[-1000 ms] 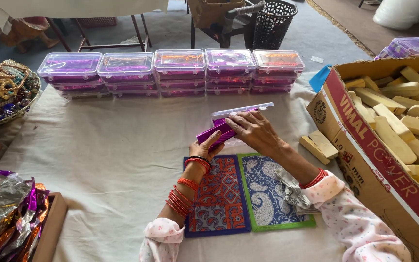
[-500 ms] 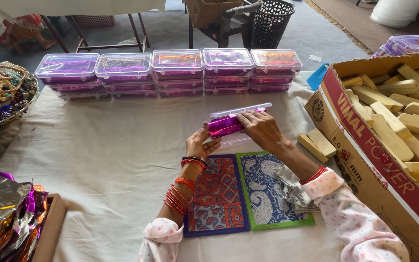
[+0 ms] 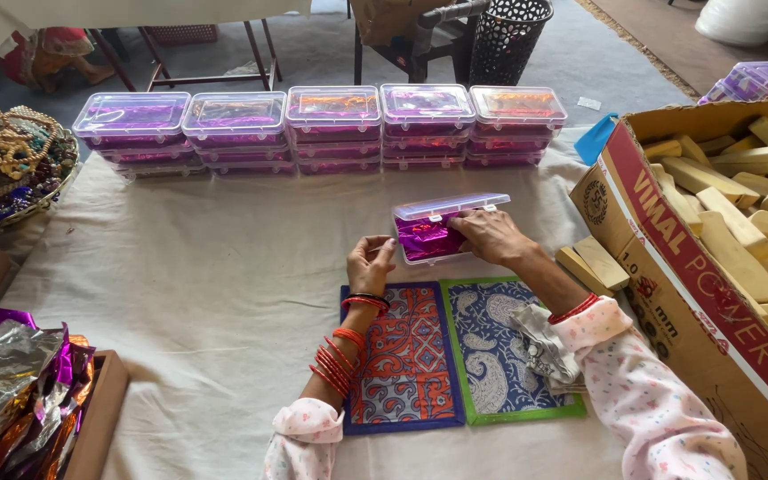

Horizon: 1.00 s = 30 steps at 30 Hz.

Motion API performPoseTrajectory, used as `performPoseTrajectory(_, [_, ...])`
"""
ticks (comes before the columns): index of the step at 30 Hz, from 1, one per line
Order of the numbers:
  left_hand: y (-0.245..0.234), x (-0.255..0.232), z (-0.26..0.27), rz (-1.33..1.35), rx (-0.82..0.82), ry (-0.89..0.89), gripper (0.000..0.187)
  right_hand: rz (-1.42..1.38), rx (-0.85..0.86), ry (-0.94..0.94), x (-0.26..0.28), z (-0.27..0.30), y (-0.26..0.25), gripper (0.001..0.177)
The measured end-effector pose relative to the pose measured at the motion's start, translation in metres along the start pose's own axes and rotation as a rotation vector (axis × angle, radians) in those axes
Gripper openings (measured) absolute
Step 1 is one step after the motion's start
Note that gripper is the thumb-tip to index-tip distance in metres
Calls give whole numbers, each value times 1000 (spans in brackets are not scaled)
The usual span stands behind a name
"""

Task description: Wrapping wooden blocks in decorative foil and placing them into plastic containers.

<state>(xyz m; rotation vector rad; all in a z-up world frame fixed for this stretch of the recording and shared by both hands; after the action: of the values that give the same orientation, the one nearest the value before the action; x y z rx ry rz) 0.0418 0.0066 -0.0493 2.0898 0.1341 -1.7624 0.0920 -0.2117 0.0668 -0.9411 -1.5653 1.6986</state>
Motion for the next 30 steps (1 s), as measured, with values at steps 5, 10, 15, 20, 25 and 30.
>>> performPoseTrajectory(5, [6,-26,12,-188,38,45,22,-77,58,68,1,-5,-1,43])
performPoseTrajectory(10, [6,-19,13,-343,46,132,21,-144,26,73,-8,-8,4,50])
performPoseTrajectory(15, [7,-15,14,-427,81,254,20,-338,46,15,-25,-14,8,57])
performPoseTrajectory(20, [3,-10,9,-359,91,168,19,-486,125,36,-27,-14,7,54])
performPoseTrajectory(25, [3,-5,8,-335,90,155,18,-505,120,35,-26,-12,6,54])
performPoseTrajectory(30, [3,-8,9,-358,77,162,17,-467,9,-93,-27,-7,7,50])
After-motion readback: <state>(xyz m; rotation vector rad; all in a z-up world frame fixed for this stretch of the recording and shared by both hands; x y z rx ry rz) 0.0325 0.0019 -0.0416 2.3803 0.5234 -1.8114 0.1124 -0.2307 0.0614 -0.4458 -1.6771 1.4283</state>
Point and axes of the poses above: each hand's wrist, its own z-axis away from the middle knuckle, its own y-axis out of the palm, x = y × z, the point moved 3 cm from there along -z, towards the middle knuckle, and after that the axes turned 4 degrees about y, right-handed, at the moved point
